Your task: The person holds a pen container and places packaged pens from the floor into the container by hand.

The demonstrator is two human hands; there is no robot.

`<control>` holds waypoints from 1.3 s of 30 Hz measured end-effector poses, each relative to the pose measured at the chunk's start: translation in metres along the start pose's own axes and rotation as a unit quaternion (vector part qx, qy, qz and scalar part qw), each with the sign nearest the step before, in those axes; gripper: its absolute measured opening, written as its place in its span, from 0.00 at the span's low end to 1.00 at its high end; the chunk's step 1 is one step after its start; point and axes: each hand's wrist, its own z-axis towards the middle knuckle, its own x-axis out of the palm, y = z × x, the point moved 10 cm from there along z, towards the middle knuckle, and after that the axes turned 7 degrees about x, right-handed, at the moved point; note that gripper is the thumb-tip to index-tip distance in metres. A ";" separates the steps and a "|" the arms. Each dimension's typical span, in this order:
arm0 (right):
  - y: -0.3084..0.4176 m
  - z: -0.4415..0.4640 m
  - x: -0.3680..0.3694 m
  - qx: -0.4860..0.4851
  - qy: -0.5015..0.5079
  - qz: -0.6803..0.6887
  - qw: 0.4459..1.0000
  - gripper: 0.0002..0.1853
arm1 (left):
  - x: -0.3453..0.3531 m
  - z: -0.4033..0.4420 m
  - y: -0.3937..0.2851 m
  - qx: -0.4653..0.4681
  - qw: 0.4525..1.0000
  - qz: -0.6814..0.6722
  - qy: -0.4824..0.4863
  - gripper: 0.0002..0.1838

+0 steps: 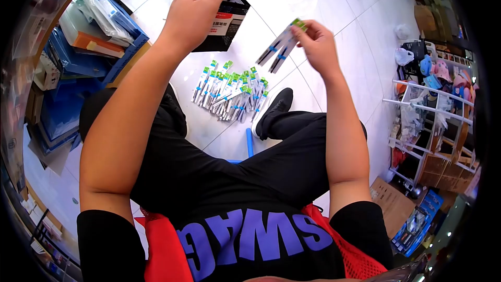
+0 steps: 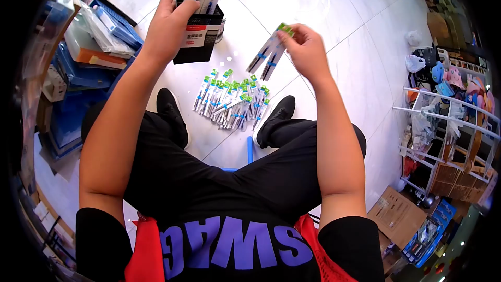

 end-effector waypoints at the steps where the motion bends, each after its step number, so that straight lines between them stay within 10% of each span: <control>1: -0.012 0.002 0.014 0.008 0.024 -0.026 0.999 0.09 | 0.000 -0.001 -0.002 0.010 1.000 0.006 0.003 0.30; 8: -0.123 -0.007 0.108 0.084 0.129 -0.196 0.968 0.13 | -0.004 -0.002 -0.051 0.009 0.996 -0.093 -0.001 0.28; 20: -0.340 -0.032 0.206 0.256 0.166 -0.088 0.948 0.23 | -0.014 -0.009 -0.068 -0.035 0.987 -0.140 0.071 0.31; 23: -0.241 -0.037 0.178 -0.033 -0.036 -0.429 0.902 0.24 | -0.011 -0.006 -0.066 -0.030 0.992 -0.104 0.057 0.31; 27: -0.213 0.036 0.158 0.079 -0.040 -0.081 0.993 0.21 | -0.009 0.000 -0.062 -0.028 0.995 -0.073 0.065 0.28; 31: -0.081 0.082 0.143 0.087 0.069 0.365 0.924 0.22 | -0.007 0.002 -0.053 -0.024 0.996 0.016 0.081 0.24; 35: 0.059 0.058 0.103 -0.059 0.099 0.395 0.911 0.35 | 0.001 -0.002 -0.019 0.004 0.995 0.094 0.031 0.26; 39: 0.110 0.035 0.089 -0.120 0.060 0.178 0.975 0.20 | 0.000 -0.006 -0.019 -0.015 0.997 0.069 0.027 0.26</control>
